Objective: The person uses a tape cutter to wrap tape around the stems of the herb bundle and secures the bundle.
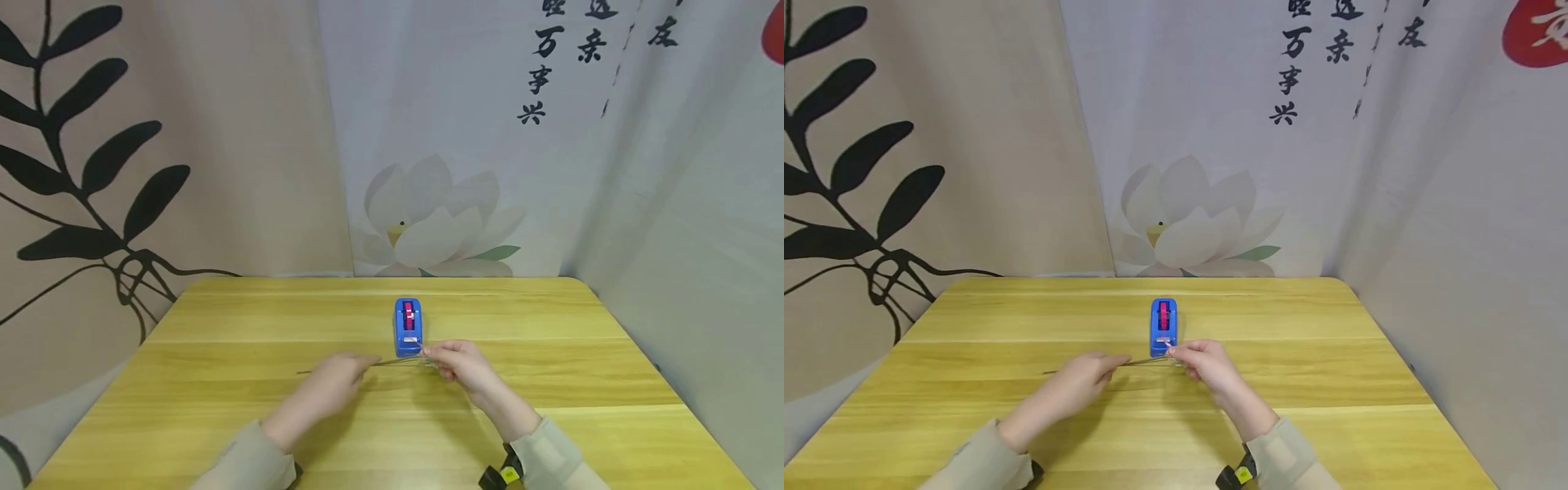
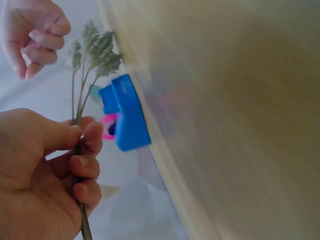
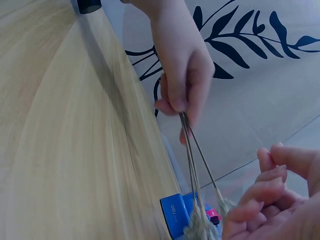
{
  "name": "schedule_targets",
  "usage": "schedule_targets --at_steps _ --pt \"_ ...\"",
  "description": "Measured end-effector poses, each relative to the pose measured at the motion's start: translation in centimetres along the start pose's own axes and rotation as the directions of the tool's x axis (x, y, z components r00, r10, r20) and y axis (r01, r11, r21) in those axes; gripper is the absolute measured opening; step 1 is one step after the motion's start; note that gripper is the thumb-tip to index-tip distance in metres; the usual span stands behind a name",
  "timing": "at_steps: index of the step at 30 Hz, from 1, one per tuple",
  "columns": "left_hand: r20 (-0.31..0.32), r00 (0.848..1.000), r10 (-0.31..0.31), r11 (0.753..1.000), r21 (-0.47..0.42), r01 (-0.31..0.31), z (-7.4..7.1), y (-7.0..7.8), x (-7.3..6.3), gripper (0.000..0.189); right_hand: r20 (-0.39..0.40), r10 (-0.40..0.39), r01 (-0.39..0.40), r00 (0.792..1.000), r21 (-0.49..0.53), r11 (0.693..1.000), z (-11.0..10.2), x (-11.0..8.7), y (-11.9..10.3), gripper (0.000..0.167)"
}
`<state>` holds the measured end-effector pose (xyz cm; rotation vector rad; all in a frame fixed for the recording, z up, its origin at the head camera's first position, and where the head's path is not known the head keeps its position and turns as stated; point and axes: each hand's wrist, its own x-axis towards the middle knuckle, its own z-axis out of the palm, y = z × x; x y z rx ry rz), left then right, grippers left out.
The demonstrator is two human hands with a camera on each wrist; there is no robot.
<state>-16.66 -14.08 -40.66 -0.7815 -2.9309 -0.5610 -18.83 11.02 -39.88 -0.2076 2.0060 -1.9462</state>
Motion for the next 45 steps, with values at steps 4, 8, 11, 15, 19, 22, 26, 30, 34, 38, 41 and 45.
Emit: schedule_targets --at_steps 4,8,11,15,19,22,26,30,34,38,41,45 --pt "0.010 1.000 -0.002 0.999 -0.041 0.002 0.5 0.9 1.5 0.031 0.011 0.017 -0.017 1.000 0.048 0.999 0.2 -0.2 0.0 0.020" --pt "0.000 1.000 -0.025 0.995 -0.102 0.024 1.0 1.7 2.8 0.031 0.021 0.018 -0.019 1.000 0.058 0.998 0.4 -0.4 0.3 0.017" --pt "-0.013 0.999 -0.047 0.988 -0.148 0.045 1.4 2.2 3.4 0.020 0.022 0.018 -0.020 1.000 0.057 0.998 0.6 -0.5 0.5 0.018" --pt "-0.029 0.998 -0.058 0.980 -0.193 0.051 1.8 2.5 3.8 0.006 0.019 0.017 -0.018 1.000 0.052 0.998 0.8 -0.6 0.7 0.022" --pt "-0.037 0.996 -0.079 0.980 -0.186 0.071 2.0 2.3 3.8 0.007 0.038 0.024 -0.026 0.999 0.049 0.998 0.9 -0.6 1.0 0.028" --pt "-0.055 0.994 -0.090 0.984 -0.160 0.080 2.1 2.1 3.7 0.009 0.049 0.030 -0.033 0.998 0.047 0.998 1.0 -0.6 1.3 0.032" --pt "-0.059 0.996 -0.073 0.985 -0.163 0.062 2.1 2.0 3.8 0.012 0.056 0.027 -0.029 0.998 0.032 0.999 1.2 -0.5 1.7 0.034" --pt "-0.018 0.999 -0.050 0.975 -0.217 0.045 2.2 2.1 4.1 0.012 0.061 0.030 -0.032 0.998 0.029 0.999 1.2 -0.4 2.0 0.033" --pt "0.019 0.998 -0.055 0.970 -0.237 0.058 2.2 2.4 4.1 0.016 0.062 0.033 -0.036 0.998 0.049 0.998 1.2 -0.5 2.2 0.033" --pt "0.044 0.998 -0.043 0.965 -0.258 0.053 2.0 2.8 4.0 0.015 0.061 0.044 -0.048 0.997 0.059 0.997 1.1 -0.7 2.4 0.033" --pt "0.056 0.998 -0.023 0.958 -0.284 0.038 1.7 3.0 3.8 0.014 0.062 0.059 -0.063 0.996 0.063 0.996 1.1 -0.8 2.5 0.032" --pt "0.053 0.999 -0.009 0.955 -0.297 0.024 1.5 3.0 3.7 0.013 0.060 0.074 -0.078 0.995 0.064 0.995 1.3 -1.0 2.6 0.028"
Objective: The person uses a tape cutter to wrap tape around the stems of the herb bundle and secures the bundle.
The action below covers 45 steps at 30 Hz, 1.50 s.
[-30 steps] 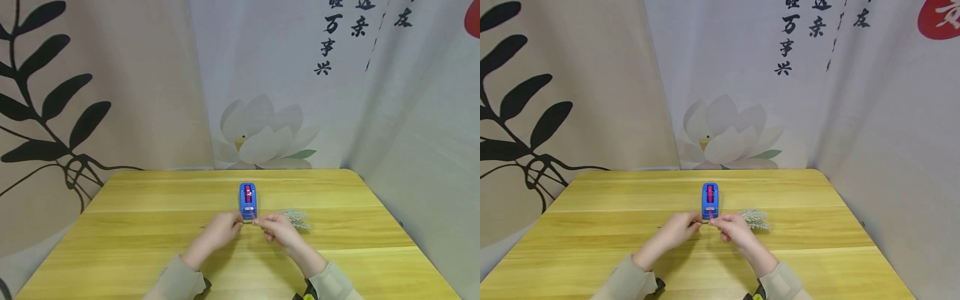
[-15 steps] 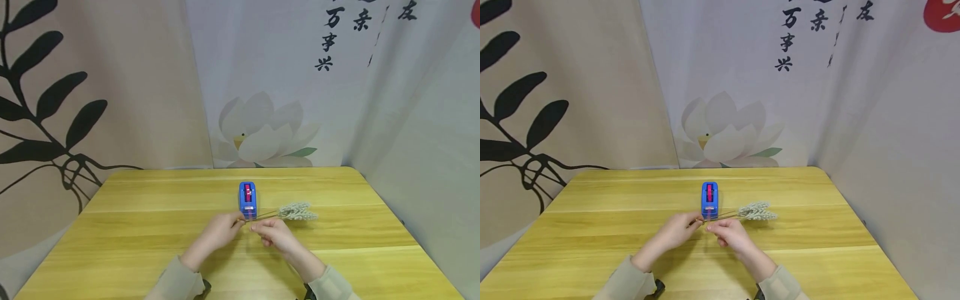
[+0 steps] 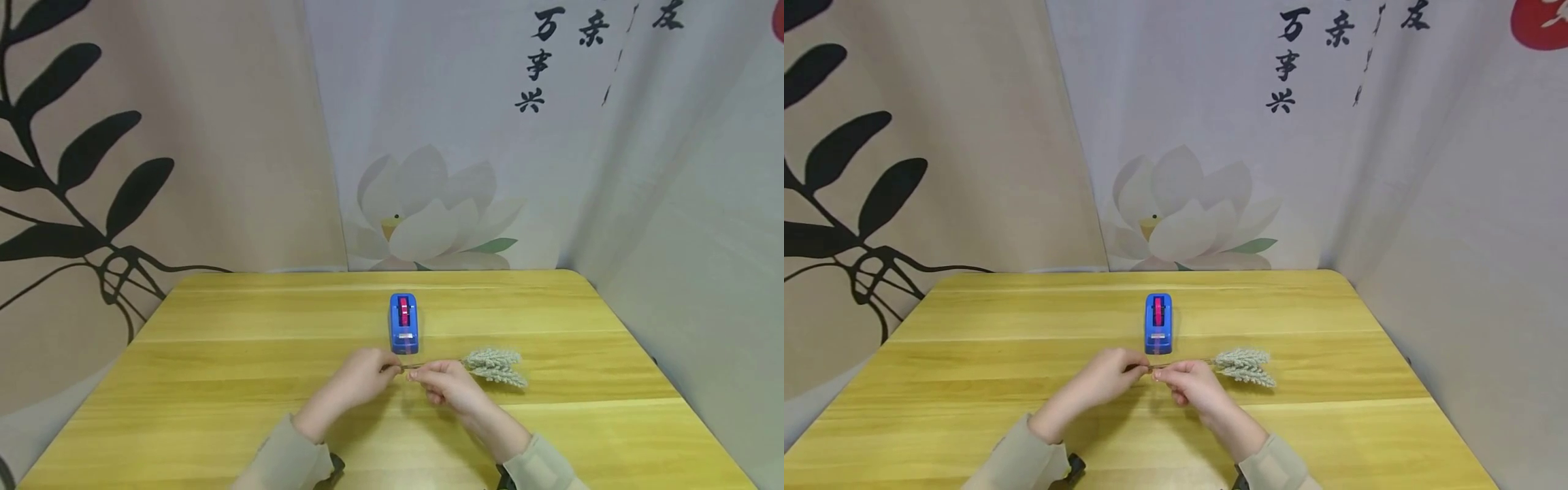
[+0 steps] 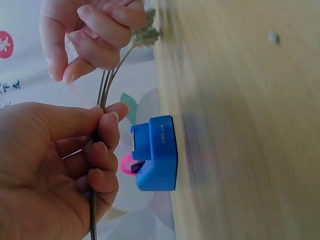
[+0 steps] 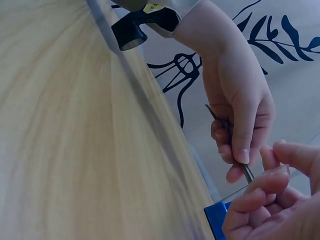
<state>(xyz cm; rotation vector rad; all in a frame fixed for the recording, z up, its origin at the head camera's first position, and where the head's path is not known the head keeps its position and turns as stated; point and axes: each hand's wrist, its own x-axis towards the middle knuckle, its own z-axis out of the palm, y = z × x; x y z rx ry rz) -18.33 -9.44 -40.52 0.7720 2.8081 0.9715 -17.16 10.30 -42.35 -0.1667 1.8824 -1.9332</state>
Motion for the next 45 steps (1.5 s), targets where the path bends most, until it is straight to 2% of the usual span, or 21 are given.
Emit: schedule_targets --at_steps 7,11,22,29,39,45 --pt "-0.036 0.999 -0.038 0.998 -0.044 0.036 -0.1 -0.2 0.1 0.013 -0.012 0.011 -0.011 1.000 -0.020 1.000 0.2 0.1 0.4 0.027" --pt "-0.032 0.997 -0.070 0.995 -0.070 0.067 -0.1 -0.3 0.2 0.013 -0.007 0.018 -0.018 1.000 -0.016 1.000 0.3 0.2 0.7 0.029" --pt "0.022 0.999 -0.048 0.997 -0.060 0.049 -0.6 -0.4 0.0 0.011 -0.013 0.053 -0.053 0.999 0.007 0.999 0.6 0.3 1.3 0.028" --pt "0.048 0.997 -0.065 0.993 -0.098 0.069 -0.8 -0.5 -0.1 0.012 0.025 0.087 -0.089 0.996 0.124 0.988 0.9 0.3 1.7 0.009" --pt "0.095 0.994 -0.053 0.983 -0.167 0.069 -0.6 -0.6 0.0 0.014 0.128 0.113 -0.145 0.985 0.277 0.950 0.7 0.5 2.5 0.009" --pt "0.110 0.992 -0.063 0.978 -0.189 0.083 -0.6 -0.3 0.0 0.015 0.121 0.115 -0.146 0.986 0.295 0.944 0.6 0.5 2.8 0.011"
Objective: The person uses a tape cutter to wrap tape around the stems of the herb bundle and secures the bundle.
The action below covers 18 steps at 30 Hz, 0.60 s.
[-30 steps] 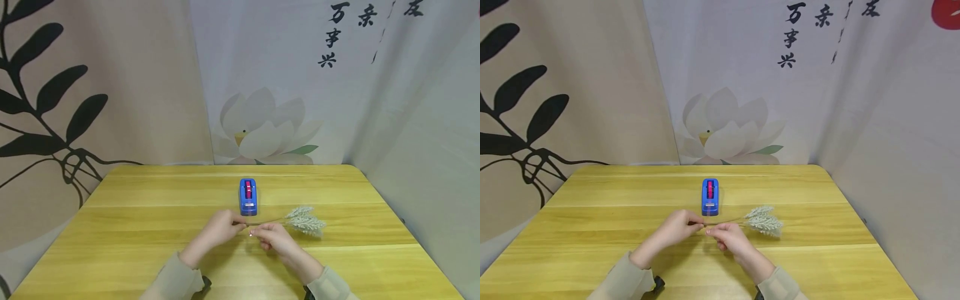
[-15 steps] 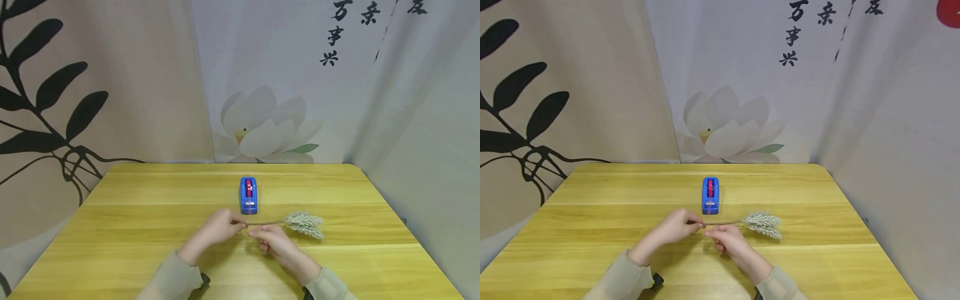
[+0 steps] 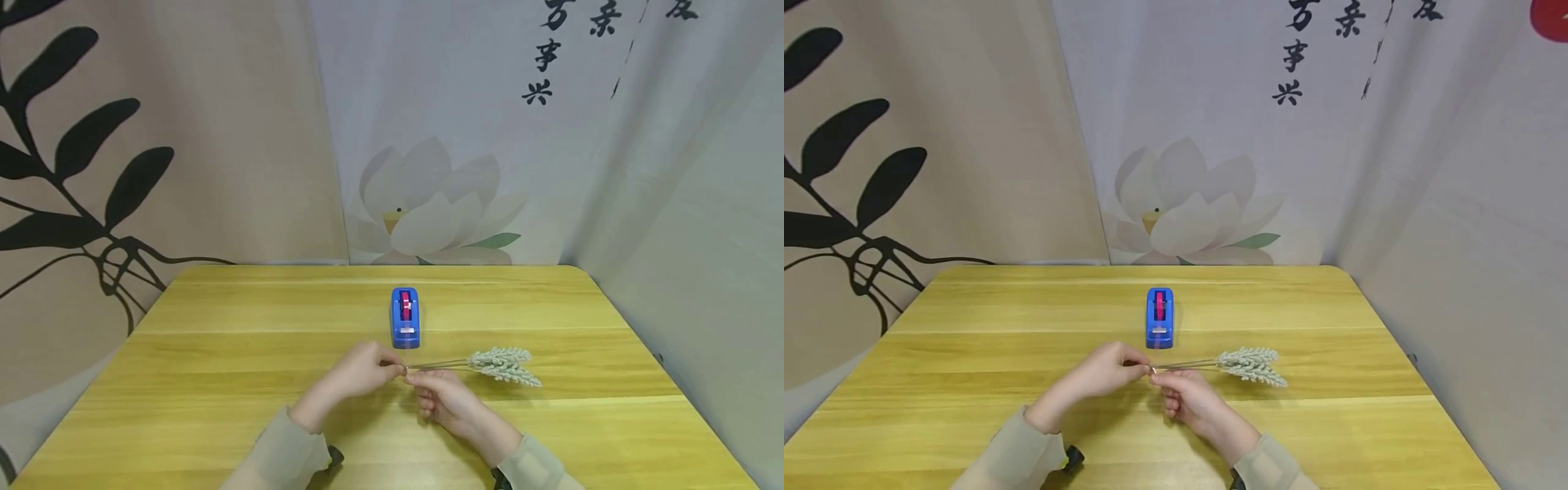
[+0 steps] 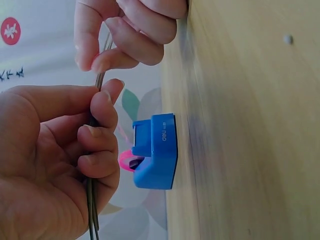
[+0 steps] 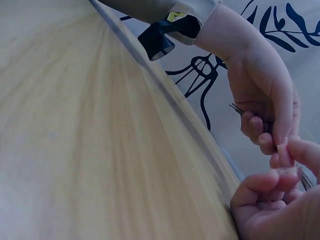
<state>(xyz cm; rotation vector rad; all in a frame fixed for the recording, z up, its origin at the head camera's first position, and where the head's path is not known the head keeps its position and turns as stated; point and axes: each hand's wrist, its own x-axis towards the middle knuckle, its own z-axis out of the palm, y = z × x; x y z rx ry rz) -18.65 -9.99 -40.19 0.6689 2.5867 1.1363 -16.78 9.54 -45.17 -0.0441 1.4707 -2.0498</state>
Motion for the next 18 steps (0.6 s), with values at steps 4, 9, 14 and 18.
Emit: schedule_targets --at_steps 4,9,14,18 --pt "0.009 1.000 0.002 1.000 0.002 -0.002 0.00 0.00 -0.01 0.015 -0.017 -0.006 0.007 1.000 0.005 1.000 0.07 0.04 0.07 0.015" --pt "0.025 1.000 -0.007 1.000 0.010 0.007 0.21 0.12 0.00 0.016 -0.042 -0.032 0.032 0.999 -0.003 0.999 0.11 0.00 0.26 0.025" --pt "0.017 1.000 -0.008 1.000 0.011 0.008 0.29 0.22 -0.06 0.015 -0.086 -0.053 0.052 0.995 -0.010 0.999 0.24 0.10 0.45 0.028" --pt "-0.005 1.000 -0.001 1.000 -0.011 0.001 0.33 0.28 -0.11 0.008 -0.125 -0.078 0.075 0.989 -0.034 0.997 0.39 0.22 0.51 0.030"
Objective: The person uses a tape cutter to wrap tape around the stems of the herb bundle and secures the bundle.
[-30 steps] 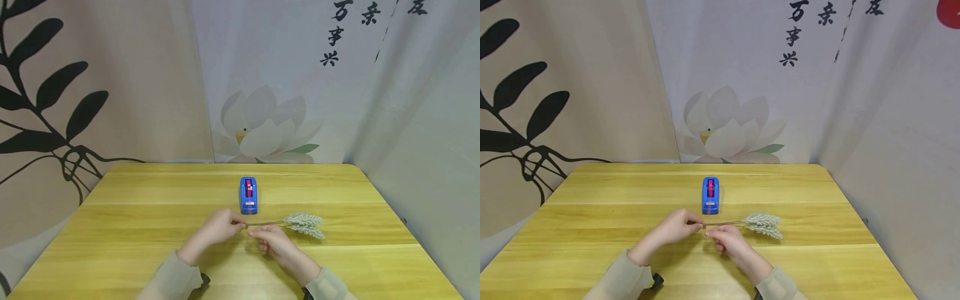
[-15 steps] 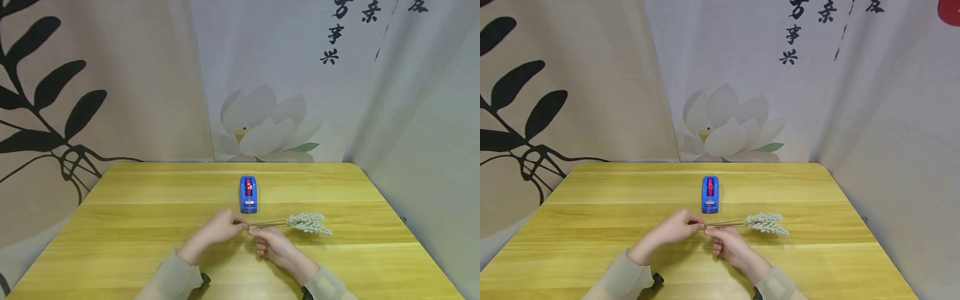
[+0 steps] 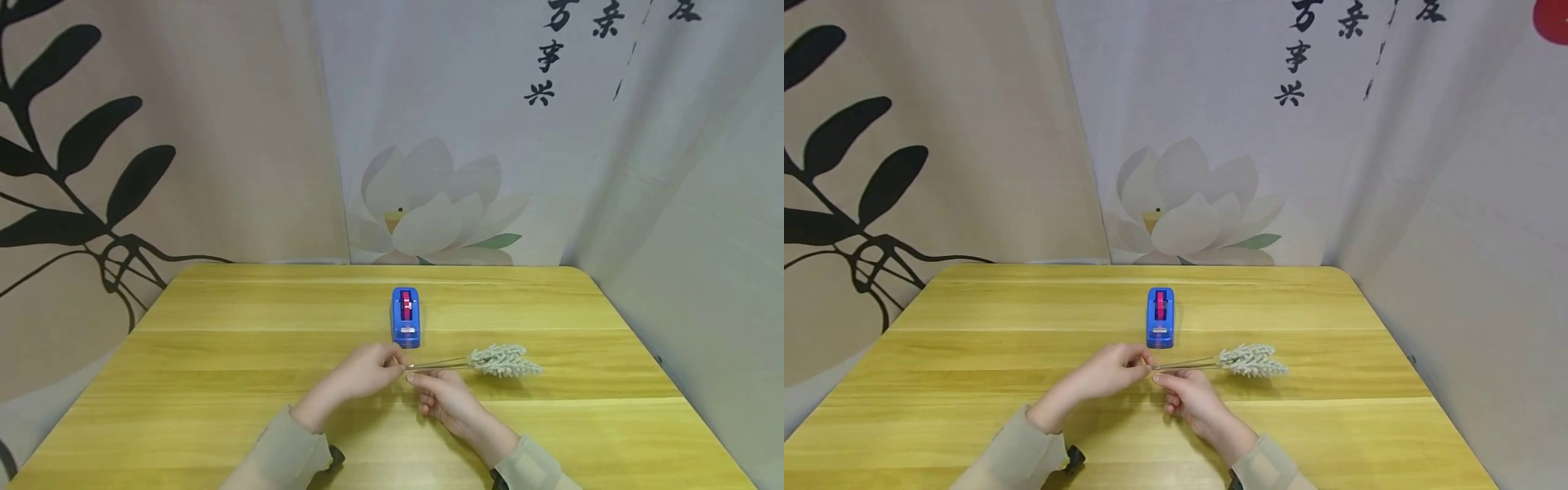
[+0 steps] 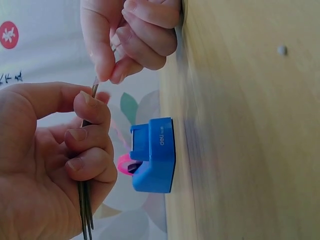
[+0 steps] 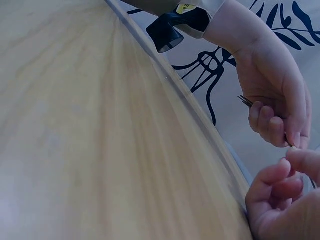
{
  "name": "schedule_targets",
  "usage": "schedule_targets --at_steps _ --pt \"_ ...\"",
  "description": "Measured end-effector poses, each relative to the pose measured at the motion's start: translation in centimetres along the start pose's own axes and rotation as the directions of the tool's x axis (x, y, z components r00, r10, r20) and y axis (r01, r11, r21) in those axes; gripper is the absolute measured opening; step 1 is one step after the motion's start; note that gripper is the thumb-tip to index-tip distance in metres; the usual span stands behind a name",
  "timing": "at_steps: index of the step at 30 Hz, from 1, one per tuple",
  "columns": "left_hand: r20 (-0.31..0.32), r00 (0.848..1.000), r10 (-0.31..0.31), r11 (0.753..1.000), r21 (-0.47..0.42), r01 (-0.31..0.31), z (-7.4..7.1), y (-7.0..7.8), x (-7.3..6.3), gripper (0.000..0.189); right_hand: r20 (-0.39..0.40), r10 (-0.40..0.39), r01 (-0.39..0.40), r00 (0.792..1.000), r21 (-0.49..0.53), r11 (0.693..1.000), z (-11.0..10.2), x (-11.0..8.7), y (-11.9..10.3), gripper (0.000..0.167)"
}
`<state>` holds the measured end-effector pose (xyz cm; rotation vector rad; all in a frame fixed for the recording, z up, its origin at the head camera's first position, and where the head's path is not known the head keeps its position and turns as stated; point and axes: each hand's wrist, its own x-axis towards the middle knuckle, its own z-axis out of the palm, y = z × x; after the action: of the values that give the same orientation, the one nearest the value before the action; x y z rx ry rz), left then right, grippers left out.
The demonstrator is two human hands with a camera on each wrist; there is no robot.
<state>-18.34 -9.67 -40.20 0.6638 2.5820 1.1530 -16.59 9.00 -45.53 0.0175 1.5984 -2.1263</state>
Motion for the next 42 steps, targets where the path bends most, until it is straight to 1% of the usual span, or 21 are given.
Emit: schedule_targets --at_steps 2,6,15,20,28,34,42 --pt "-0.009 1.000 0.003 1.000 -0.009 -0.003 0.1 0.0 0.0 0.003 -0.015 -0.009 0.009 1.000 -0.008 1.000 0.1 0.0 0.0 0.029" --pt "-0.014 1.000 0.001 1.000 -0.021 -0.001 0.1 -0.2 0.1 0.009 -0.040 -0.017 0.016 0.999 -0.017 1.000 0.3 0.0 0.0 0.026" --pt "-0.019 1.000 0.020 0.999 -0.034 -0.021 0.3 -0.7 0.1 0.007 -0.102 -0.036 0.034 0.994 -0.018 0.999 0.7 0.0 0.2 0.031" --pt "-0.021 0.999 0.050 0.998 -0.025 -0.050 0.4 -0.9 0.2 0.007 -0.119 -0.049 0.047 0.992 -0.024 0.999 0.8 0.1 0.3 0.035" --pt "-0.007 0.997 0.075 0.997 -0.024 -0.075 0.3 -1.0 0.3 0.008 -0.155 -0.068 0.064 0.986 -0.031 0.997 0.9 0.2 0.4 0.023" --pt "-0.008 0.996 0.093 0.995 -0.029 -0.094 0.4 -1.0 0.3 0.009 -0.188 -0.084 0.082 0.979 -0.020 0.996 1.1 0.0 0.4 0.025" --pt "-0.004 0.996 0.089 0.995 -0.048 -0.089 0.3 -1.0 0.3 0.008 -0.215 -0.100 0.101 0.971 -0.007 0.995 1.3 -0.1 0.4 0.023"
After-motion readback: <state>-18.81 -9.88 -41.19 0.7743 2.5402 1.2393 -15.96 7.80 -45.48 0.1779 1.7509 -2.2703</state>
